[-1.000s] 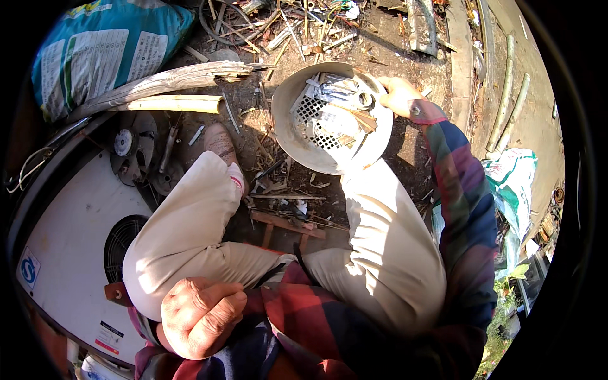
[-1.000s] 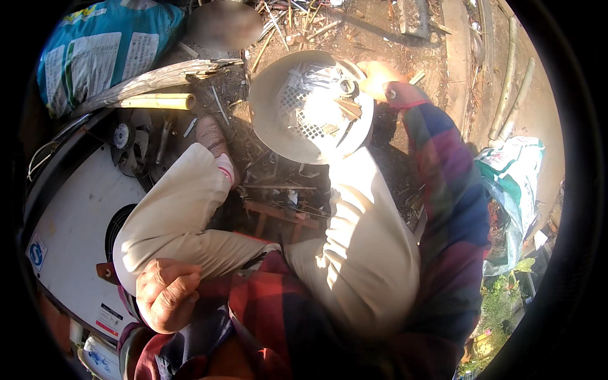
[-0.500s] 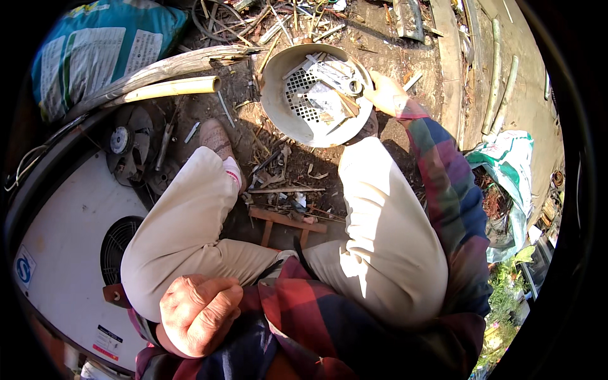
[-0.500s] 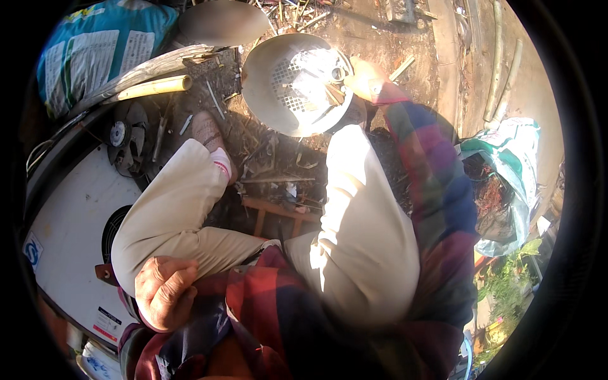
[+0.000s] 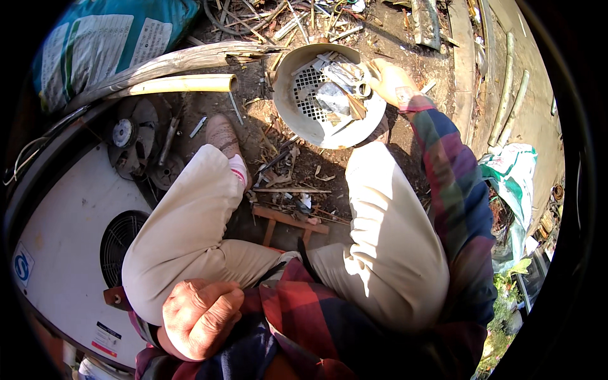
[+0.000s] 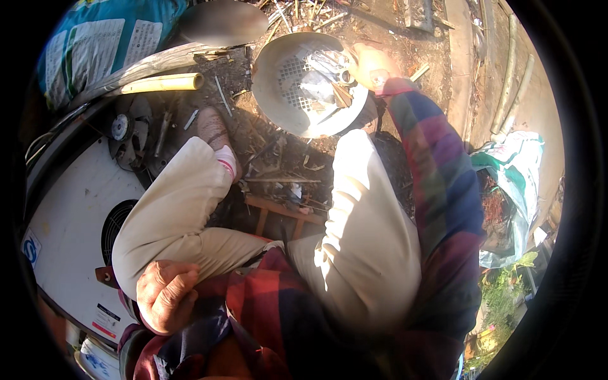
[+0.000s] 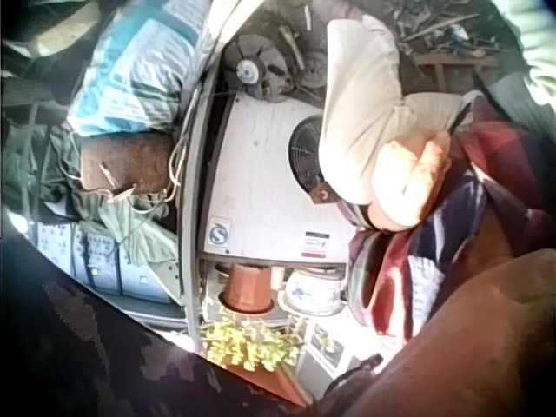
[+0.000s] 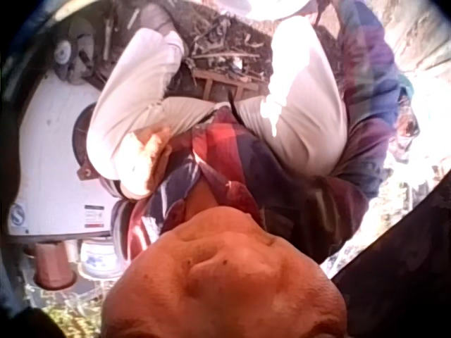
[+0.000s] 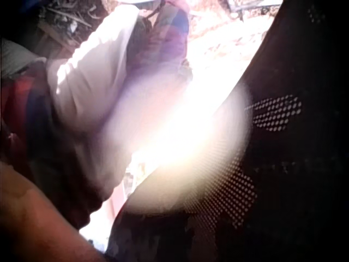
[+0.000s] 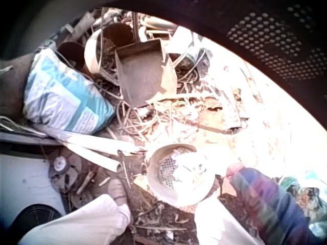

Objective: The person sits on the ground and repeatedly picks up small pieces of debris, including twigs and plastic fragments, from the dirt. They place the collected items into a nearby green and white sack. The person also briefly handles a black plastic bag and a white plastic basket before resuming the sorting task.

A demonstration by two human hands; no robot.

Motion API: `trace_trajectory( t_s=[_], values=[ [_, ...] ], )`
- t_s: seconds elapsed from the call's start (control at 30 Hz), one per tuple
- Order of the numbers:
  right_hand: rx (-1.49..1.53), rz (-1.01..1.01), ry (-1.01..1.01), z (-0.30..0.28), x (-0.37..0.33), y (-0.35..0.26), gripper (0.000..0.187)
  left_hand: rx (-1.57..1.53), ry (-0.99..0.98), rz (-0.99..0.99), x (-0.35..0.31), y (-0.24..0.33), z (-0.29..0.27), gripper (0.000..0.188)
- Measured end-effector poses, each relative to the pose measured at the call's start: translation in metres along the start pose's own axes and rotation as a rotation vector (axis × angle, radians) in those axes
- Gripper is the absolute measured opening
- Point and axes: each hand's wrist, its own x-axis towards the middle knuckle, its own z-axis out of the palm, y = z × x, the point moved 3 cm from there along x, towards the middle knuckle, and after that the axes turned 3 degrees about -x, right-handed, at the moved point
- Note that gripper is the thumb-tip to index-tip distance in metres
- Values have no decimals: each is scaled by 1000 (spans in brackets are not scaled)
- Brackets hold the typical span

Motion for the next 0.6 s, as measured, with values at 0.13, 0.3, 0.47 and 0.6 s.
trace_trajectory(
  t_s=[0.13,0.3,0.47,0.6],
  values=[
    [183,169,-212,2,-1,24,46,-6,16,29,0,-6,0,37],
    [830,179,-298,46,0,43,46,34,55,66,-20,-3,-14,32],
    [1011,250,-19,34,-52,53,54,87,-56,171,-36,6,-19,36],
    [1255,380,157,7,-108,45,56,87,-109,176,-57,10,-6,37]
  ],
)
